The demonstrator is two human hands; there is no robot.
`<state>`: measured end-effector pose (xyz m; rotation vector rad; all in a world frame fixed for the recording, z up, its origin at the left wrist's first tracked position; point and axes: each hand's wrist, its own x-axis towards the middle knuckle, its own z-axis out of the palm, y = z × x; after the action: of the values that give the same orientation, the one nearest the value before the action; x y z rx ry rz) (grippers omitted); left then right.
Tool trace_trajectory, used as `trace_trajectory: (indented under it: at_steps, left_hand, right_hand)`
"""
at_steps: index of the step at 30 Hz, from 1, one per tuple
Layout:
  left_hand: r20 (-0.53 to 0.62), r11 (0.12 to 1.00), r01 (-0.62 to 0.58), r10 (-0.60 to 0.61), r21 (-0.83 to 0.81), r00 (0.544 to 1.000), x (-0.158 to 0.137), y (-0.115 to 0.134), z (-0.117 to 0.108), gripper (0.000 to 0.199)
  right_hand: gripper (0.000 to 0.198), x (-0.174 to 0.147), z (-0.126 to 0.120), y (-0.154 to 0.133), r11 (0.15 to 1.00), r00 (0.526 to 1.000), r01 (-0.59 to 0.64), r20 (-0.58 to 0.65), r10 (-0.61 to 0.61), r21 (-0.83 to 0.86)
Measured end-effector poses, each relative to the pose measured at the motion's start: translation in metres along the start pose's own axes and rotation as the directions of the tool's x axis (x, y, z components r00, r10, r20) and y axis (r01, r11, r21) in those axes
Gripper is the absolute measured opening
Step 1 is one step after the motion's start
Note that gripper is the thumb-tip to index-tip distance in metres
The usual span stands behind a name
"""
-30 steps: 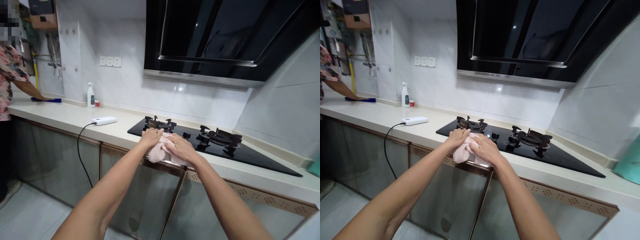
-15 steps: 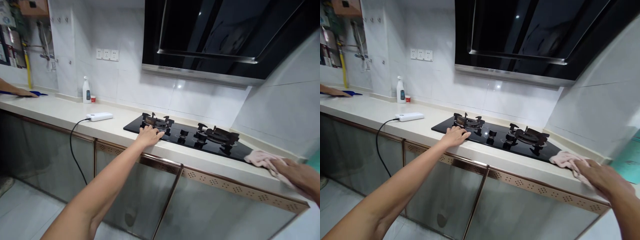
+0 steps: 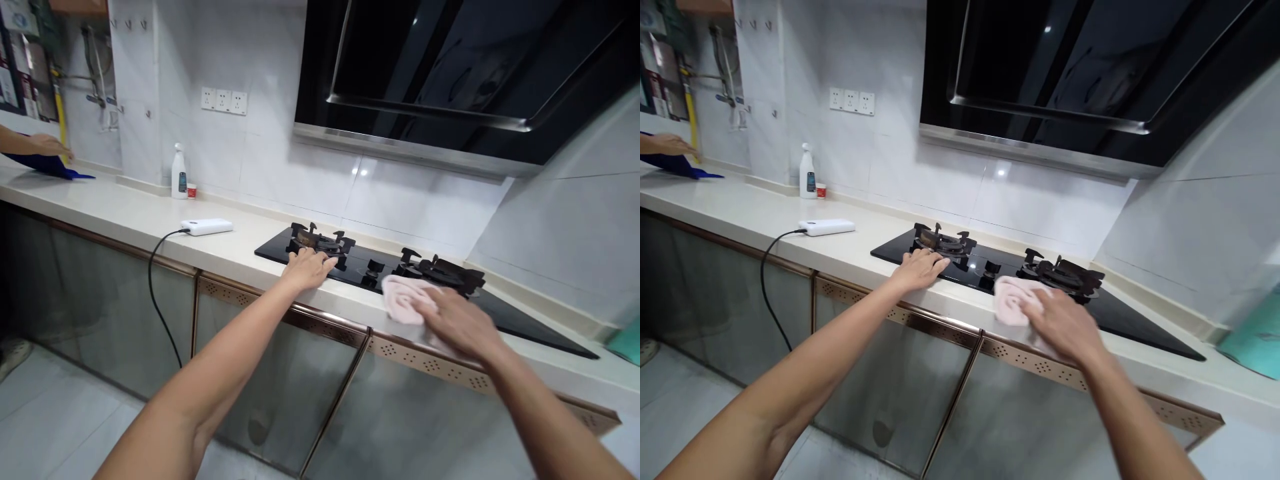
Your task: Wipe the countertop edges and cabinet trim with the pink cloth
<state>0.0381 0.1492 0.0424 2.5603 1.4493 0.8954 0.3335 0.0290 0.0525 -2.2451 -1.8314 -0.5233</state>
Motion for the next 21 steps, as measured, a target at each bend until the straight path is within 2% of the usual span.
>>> trace_trajectory:
  at_steps: [3,6,9,11,14,17,19,21]
  left_hand:
    - [-0.065,0.996,0.02,-0.026,-0.09,0.998,0.0,-0.003,-0.001,0.059]
    - [-0.134,0.991,0.067,-0.083,-0.119,0.988,0.002,-0.008,0.0,0.062]
    - [-0.176,0.986,0.121,-0.141,-0.116,0.974,0.005,-0.011,-0.001,0.067]
    - [-0.193,0.983,0.135,-0.157,-0.121,0.969,0.006,-0.012,-0.001,0.068]
    - [-0.219,0.986,0.092,-0.121,-0.139,0.968,0.006,-0.014,0.001,0.063]
    - [-0.249,0.99,0.055,-0.086,-0.128,0.965,0.005,-0.014,0.004,0.057]
    - [-0.283,0.995,0.023,-0.051,-0.1,0.958,0.004,-0.014,0.005,0.053]
    - [-0.298,0.997,-0.035,0.012,-0.072,0.954,0.002,-0.011,0.002,0.048]
  right_hand:
    - [0.062,0.02,-0.005,-0.081,0.979,0.978,0.206,0.042,-0.206,-0.004]
    - [0.056,0.044,-0.006,-0.142,0.927,0.927,0.373,0.01,-0.374,0.041]
    - [0.052,0.062,-0.003,-0.178,0.836,0.862,0.505,-0.074,-0.502,0.215]
    - [0.052,0.068,-0.002,-0.186,0.793,0.849,0.522,-0.107,-0.517,0.313]
    - [0.057,0.063,-0.003,-0.169,0.75,0.829,0.556,-0.173,-0.532,0.358]
    - [0.052,0.046,-0.008,-0.114,0.705,0.808,0.589,-0.267,-0.525,0.396]
    - [0.052,0.035,-0.007,-0.062,0.757,0.854,0.517,-0.309,-0.419,0.4]
    - [0.058,0.029,0.001,-0.005,0.896,0.931,0.3,-0.304,-0.201,0.327]
